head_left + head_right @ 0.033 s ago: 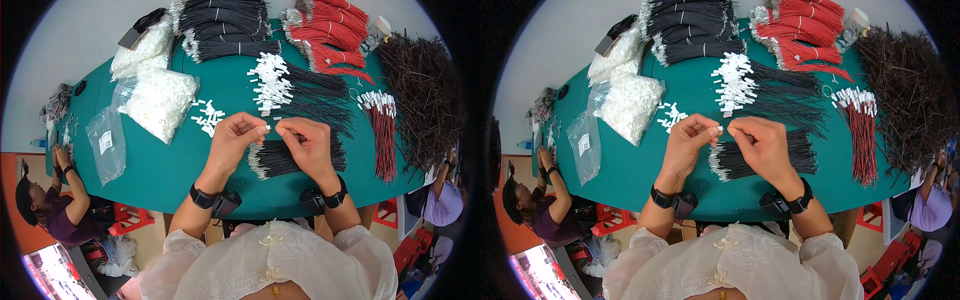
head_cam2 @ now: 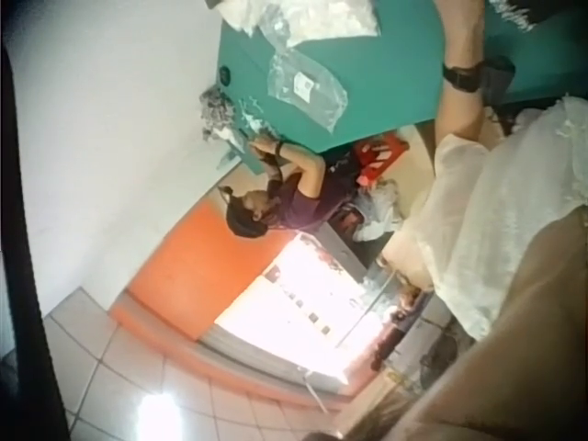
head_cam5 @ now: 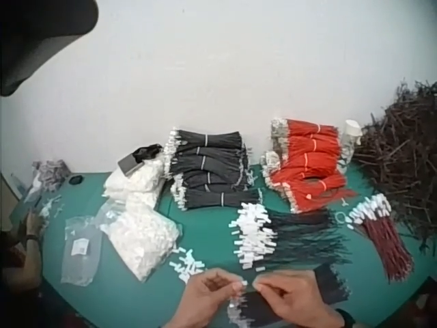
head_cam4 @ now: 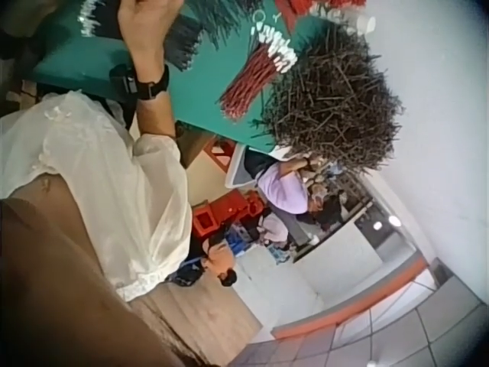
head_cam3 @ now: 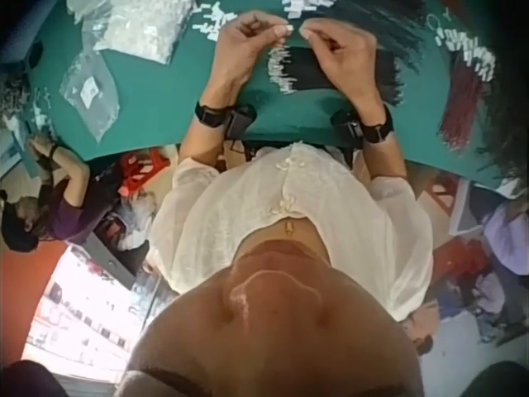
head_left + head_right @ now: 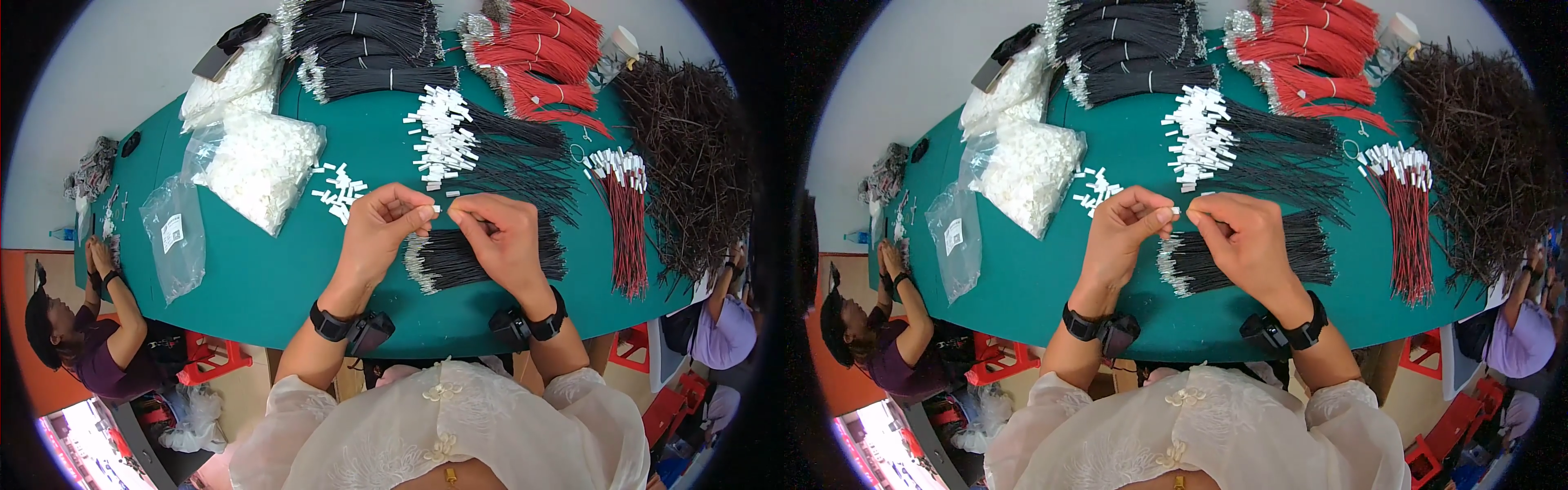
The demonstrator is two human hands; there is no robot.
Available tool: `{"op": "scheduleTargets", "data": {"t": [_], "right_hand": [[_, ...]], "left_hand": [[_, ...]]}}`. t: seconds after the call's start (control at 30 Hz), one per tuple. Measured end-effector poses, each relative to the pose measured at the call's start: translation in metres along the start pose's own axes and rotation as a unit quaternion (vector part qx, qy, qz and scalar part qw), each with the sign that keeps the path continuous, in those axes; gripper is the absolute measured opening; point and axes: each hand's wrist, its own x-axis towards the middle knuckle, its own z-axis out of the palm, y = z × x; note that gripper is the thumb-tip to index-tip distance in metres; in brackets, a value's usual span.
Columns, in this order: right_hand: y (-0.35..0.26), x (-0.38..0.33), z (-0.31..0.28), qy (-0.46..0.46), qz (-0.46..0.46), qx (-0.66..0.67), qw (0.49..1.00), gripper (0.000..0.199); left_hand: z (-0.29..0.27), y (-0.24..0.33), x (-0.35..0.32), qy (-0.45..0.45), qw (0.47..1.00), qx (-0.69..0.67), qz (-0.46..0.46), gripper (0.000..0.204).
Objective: The person picks up a black wire and a white plastic piece by hand, slides the plastic piece onto the end of the wire, and places the assembled unit onto a pile. This process is repeated with additional wires and plastic pieces.
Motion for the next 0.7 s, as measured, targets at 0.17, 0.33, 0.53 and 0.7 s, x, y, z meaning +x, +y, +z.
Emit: {"op": "scheduleTargets", "data": {"t": [0.17, 0.33, 0.53, 0.7], "right_hand": [[-0.0028, 0.0, -0.0028, -0.008, 0.013, -0.001, 1.0, 0.007], [-0.0047, -0.0004, -0.0029, -0.005, 0.014, 0.007, 1.0, 0.006], [-0.0054, -0.0013, -0.003, -0.01, 0.017, 0.012, 1.0, 0.006], [-0.0051, -0.0023, 0.0, -0.022, 0.018, 0.004, 1.0, 0.006]], "left_hand": [[0.0016, 0.0035, -0.0024, -0.003, 1.0, 0.017, 0.002, 0.009], [0.0052, 0.0047, -0.0015, 0.011, 0.998, -0.045, -0.033, 0.012], [-0.0022, 0.0, -0.0014, -0.008, 0.997, -0.057, -0.048, 0.015], [-0.001, -0.0025, -0.0009, -0.019, 0.996, -0.077, -0.029, 0.013]]}}
